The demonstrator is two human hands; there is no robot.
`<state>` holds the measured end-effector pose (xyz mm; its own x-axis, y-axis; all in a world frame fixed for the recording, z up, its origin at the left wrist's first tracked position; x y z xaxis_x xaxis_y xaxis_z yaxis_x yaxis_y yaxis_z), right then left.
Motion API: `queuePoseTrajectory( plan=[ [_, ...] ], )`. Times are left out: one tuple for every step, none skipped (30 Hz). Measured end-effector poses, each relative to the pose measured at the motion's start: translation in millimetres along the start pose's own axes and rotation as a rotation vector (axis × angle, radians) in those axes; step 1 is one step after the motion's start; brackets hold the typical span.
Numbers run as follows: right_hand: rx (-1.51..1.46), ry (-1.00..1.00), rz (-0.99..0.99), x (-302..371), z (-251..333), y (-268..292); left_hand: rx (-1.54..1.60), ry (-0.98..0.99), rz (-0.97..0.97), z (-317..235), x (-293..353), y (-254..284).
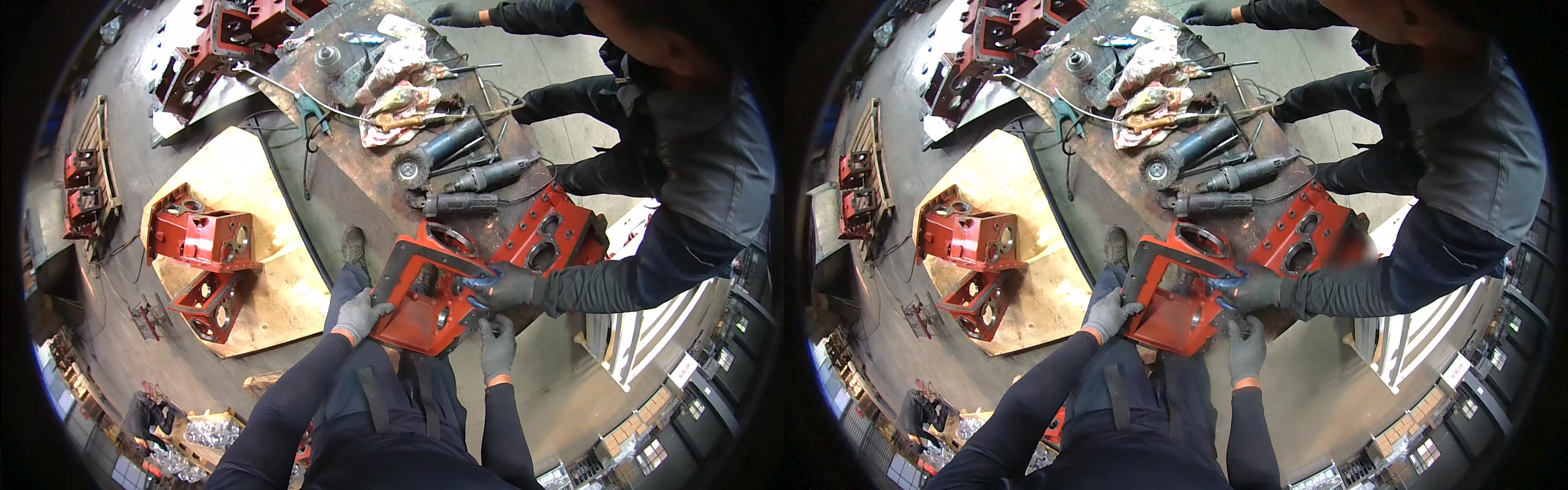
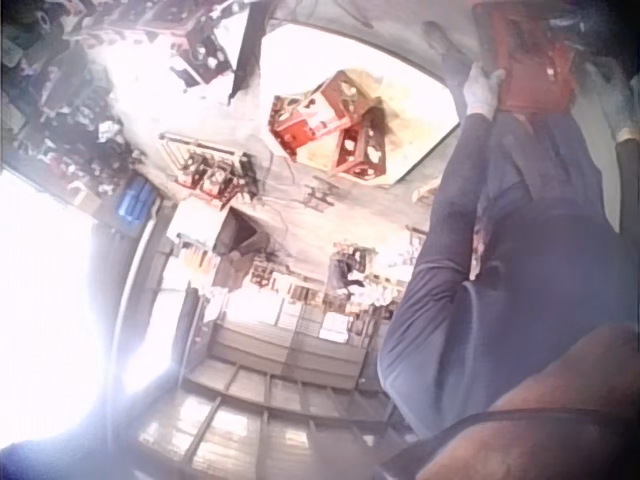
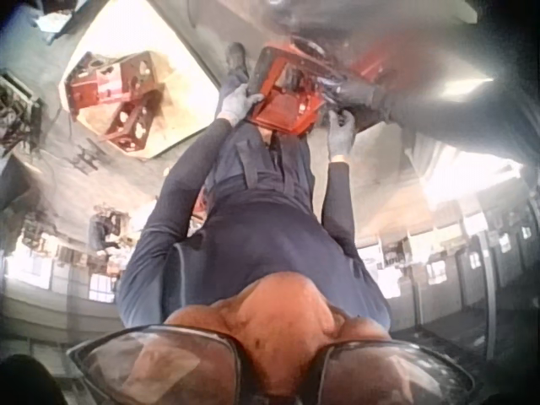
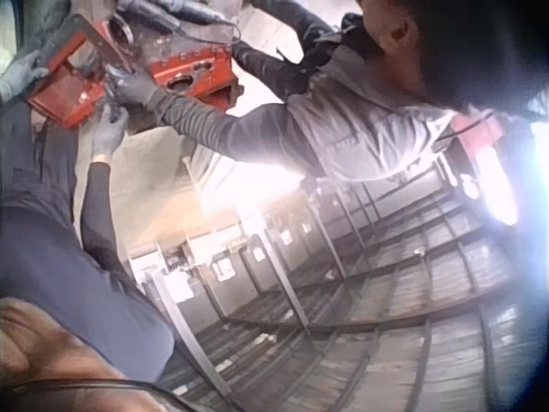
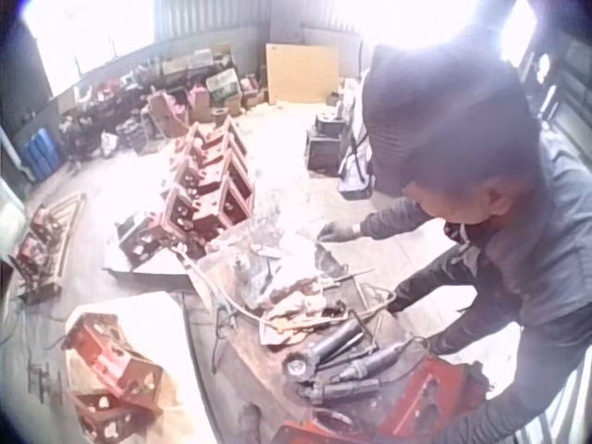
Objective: The person sits on the floor and uses a handheld air nozzle to blow dust and debris off a red metal part. They rotate the part to clean different sides and then place it on a wooden pallet with other similar parts.
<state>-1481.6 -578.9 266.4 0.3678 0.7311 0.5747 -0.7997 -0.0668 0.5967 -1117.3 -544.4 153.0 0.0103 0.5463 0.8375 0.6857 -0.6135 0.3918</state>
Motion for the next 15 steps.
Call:
queuePoseTrajectory(
  plan=[
    [-0.053, 0.021, -0.001, -5.5, -7.5, -4.5, 0.001, -0.003, -0.003, 0.8, -0.6, -1.7],
    [-0.105, 0.042, -0.001, -9.8, -14.9, -7.5, 0.002, -0.006, -0.006, 2.3, -2.5, -2.4],
    [-0.147, 0.031, 0.035, -12.1, -11.7, -14.2, -0.012, 0.009, 0.023, 3.1, -3.2, -3.3],
    [-0.189, 0.019, 0.071, -15.3, -8.1, -22.4, -0.018, 0.007, 0.013, 2.8, -2.2, -1.0],
    [-0.231, 0.007, 0.108, -17.2, -4.4, -29.0, -0.024, 0.006, 0.004, 2.4, -0.5, 1.0],
    [-0.23, 0.04, 0.086, -20.6, -8.9, -30.2, -0.035, -0.003, 0.003, -0.7, -0.8, 1.5],
    [-0.226, 0.075, 0.068, -26.0, -16.3, -34.7, -0.033, 0.002, 0.006, -1.0, -0.4, 0.5],
    [-0.221, 0.109, 0.049, -29.7, -23.9, -35.9, -0.032, 0.007, 0.01, -1.3, -0.2, -0.5],
    [-0.253, 0.116, 0.051, -29.1, -18.7, -37.2, -0.027, 0.017, 0.01, 0.1, -0.1, -1.0],
    [-0.286, 0.122, 0.053, -28.0, -13.7, -39.1, -0.027, 0.009, 0.009, 0.3, -0.6, -0.6],
    [-0.318, 0.129, 0.055, -27.4, -8.7, -40.3, -0.027, 0.0, 0.007, 0.9, -1.2, 0.2],
    [-0.32, 0.128, 0.066, -28.5, -11.4, -40.4, -0.026, -0.01, 0.01, 1.2, -1.8, -1.1],
    [-0.323, 0.127, 0.077, -30.1, -14.0, -40.7, -0.023, -0.007, 0.011, 2.8, -2.7, -3.1],
    [-0.325, 0.126, 0.087, -31.6, -16.7, -41.1, -0.02, -0.005, 0.011, 4.1, -3.5, -5.1],
    [-0.329, 0.135, 0.088, -32.4, -17.2, -41.3, -0.019, -0.003, 0.009, 4.3, -3.5, -4.8]
  ],
)
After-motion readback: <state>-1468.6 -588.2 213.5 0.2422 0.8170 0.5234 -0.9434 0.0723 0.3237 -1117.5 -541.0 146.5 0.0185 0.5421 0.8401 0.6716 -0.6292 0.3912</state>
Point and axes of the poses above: each hand's wrist, its own x-axis away from the middle knuckle, its own y-axis out of the back of the hand, z = x × y, the point moved 9 cm from there along -x, towards the middle knuckle, and after that the axes turned 11 degrees about -x, right-handed, at the moved point
